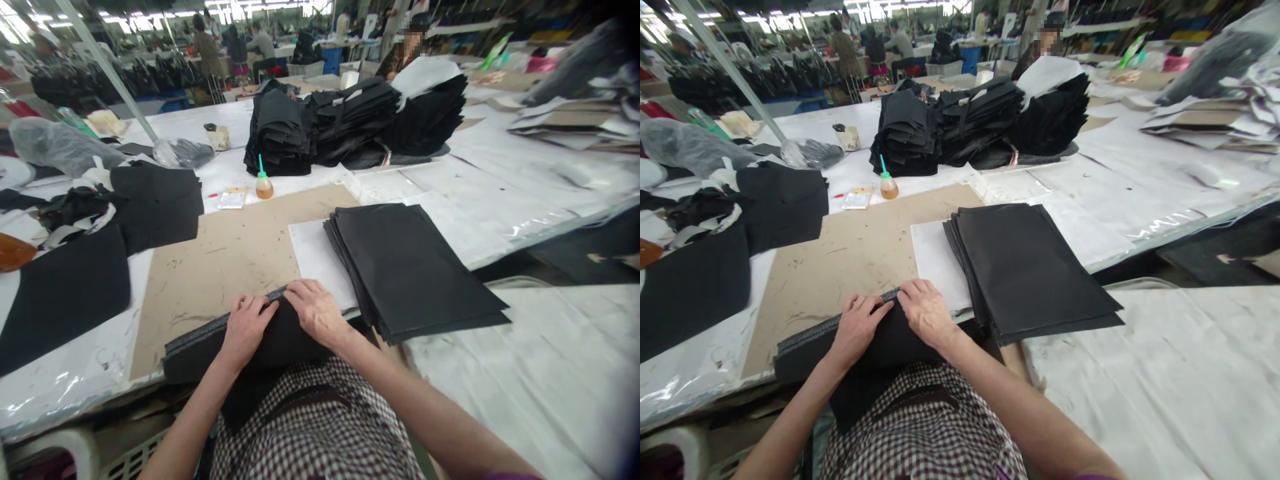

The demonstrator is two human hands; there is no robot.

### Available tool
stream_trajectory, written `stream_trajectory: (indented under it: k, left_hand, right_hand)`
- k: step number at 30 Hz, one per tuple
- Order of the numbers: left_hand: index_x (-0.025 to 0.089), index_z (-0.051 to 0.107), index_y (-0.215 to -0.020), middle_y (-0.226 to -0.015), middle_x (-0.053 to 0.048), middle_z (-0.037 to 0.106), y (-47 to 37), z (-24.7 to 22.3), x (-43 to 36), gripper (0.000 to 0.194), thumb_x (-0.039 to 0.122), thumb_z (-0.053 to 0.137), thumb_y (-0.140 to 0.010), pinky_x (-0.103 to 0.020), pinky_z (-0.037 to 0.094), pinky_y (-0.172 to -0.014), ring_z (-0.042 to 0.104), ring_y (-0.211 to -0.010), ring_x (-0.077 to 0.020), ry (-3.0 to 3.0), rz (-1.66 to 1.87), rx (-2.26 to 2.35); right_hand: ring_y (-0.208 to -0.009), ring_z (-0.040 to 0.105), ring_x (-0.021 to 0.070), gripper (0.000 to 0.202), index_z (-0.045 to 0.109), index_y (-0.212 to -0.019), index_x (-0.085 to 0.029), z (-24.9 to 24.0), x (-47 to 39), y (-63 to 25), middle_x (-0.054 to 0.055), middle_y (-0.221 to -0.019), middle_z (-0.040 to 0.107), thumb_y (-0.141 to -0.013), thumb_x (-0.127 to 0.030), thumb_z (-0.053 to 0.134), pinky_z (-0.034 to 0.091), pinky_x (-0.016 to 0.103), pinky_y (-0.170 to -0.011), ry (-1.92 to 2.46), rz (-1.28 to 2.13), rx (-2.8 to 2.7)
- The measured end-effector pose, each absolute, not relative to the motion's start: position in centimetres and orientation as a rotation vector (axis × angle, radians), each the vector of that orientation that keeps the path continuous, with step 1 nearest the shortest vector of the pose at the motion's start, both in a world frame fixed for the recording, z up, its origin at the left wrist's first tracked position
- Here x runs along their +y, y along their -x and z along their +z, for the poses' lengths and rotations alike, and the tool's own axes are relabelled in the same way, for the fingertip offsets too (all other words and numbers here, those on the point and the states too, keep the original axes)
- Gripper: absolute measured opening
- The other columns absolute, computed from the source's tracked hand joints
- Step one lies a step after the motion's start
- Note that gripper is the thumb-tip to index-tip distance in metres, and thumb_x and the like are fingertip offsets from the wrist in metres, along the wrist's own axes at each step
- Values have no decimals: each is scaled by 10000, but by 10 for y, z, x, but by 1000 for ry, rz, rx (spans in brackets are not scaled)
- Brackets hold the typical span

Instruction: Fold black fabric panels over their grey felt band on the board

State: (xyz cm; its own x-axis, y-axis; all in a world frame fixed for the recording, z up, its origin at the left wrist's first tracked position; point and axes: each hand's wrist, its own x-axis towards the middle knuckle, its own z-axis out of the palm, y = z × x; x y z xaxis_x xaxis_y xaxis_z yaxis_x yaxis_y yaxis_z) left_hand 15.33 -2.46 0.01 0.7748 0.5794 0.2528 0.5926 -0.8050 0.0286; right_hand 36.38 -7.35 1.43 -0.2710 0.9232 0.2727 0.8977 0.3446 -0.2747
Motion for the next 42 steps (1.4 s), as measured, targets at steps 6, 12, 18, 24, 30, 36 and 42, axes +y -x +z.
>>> stream_trajectory:
  k: [6,12,18,24,30,36,42]
  left_hand:
    - [270,597,-1280,-1090,-68,638,-147,-2,-23,322,195,484,-988,-432,374,-962,555,-1011,-234,2924,-378,-1012]
    - [247,604,-1269,-1085,-67,625,-145,-7,-21,311,191,513,-977,-431,379,-940,539,-1015,-238,2940,-391,-1004]
    - [236,565,-1331,-1066,-73,633,-145,-8,-22,348,213,506,-989,-416,384,-937,547,-1008,-231,2939,-433,-993]
    - [235,582,-1299,-1049,-70,631,-107,-12,-17,308,252,492,-1005,-379,397,-882,547,-976,-212,2957,-539,-1059]
    - [246,603,-1259,-1065,-63,607,-72,-12,-20,293,190,480,-999,-373,391,-878,530,-979,-201,3015,-538,-1080]
    - [246,621,-1234,-1053,-68,615,-76,-3,-25,303,151,506,-971,-403,386,-884,531,-964,-216,2940,-395,-993]
    - [210,595,-1267,-1092,-87,619,-79,5,-31,324,142,477,-973,-443,383,-935,546,-997,-233,2869,-283,-881]
  right_hand:
    - [-1278,431,296,458,511,-1394,-161,0,-88,-342,144,-1358,531,-955,-96,399,374,488,-1098,1550,52,-2089]
    - [-1191,517,242,497,473,-1426,-155,15,-94,-356,133,-1308,567,-946,-65,382,458,427,-1035,1573,-52,-1878]
    - [-1140,542,237,417,550,-1349,-133,-9,-95,-338,120,-1205,642,-946,-95,448,473,397,-1006,1595,19,-2082]
    - [-1115,531,234,435,524,-1383,-143,-6,-97,-337,113,-1215,635,-958,-94,445,315,468,-1121,1638,-37,-2214]
    - [-1065,506,247,509,463,-1451,-226,12,-94,-334,83,-1130,618,-952,-135,498,288,495,-1110,1660,-89,-2388]
    - [-1003,501,235,482,527,-1384,-228,17,-91,-331,70,-1037,605,-915,-121,548,286,492,-1107,1672,-135,-2433]
    - [-1107,486,267,355,599,-1280,-193,18,-87,-318,103,-1106,605,-932,-145,543,301,503,-1096,1692,-158,-2376]
